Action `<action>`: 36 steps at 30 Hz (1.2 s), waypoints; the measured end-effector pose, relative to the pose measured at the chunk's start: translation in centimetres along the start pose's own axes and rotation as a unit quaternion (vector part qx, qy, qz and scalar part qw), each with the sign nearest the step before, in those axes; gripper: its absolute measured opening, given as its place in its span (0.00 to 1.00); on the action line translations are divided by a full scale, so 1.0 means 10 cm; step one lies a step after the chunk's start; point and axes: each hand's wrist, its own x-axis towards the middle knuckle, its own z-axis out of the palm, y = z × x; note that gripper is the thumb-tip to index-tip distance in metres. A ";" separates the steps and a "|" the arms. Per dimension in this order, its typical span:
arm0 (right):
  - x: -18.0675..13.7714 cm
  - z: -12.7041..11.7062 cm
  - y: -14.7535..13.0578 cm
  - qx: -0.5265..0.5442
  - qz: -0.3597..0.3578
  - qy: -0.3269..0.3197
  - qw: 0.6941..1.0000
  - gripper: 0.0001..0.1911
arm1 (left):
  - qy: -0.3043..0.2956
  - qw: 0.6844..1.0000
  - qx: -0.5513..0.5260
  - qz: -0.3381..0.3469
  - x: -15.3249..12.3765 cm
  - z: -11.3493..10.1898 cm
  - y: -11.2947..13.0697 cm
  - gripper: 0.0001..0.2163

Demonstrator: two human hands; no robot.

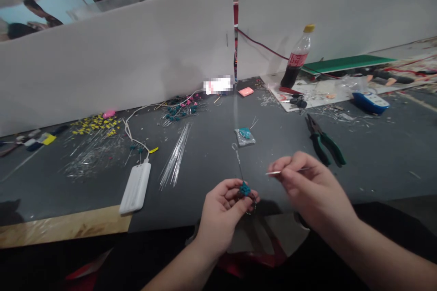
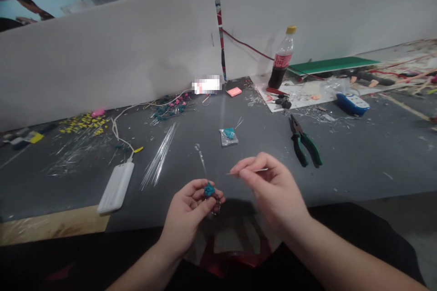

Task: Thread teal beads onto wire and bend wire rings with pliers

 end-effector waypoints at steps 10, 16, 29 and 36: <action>0.23 -0.12 0.14 -0.030 0.016 0.047 0.998 0.10 | -0.022 0.991 0.099 -0.084 0.12 -0.08 0.04 0.18; 0.45 -0.33 0.32 -0.163 -0.006 0.033 0.986 0.10 | -0.029 0.983 0.159 -0.084 0.16 -0.13 0.02 0.17; 0.55 -0.39 0.28 -0.248 0.118 -0.075 0.959 0.16 | -0.047 0.841 0.538 0.021 0.33 -0.44 0.14 0.15; 0.62 -0.47 0.17 -0.362 0.098 -0.070 0.925 0.15 | -0.026 0.871 0.490 0.021 0.51 -0.73 0.31 0.11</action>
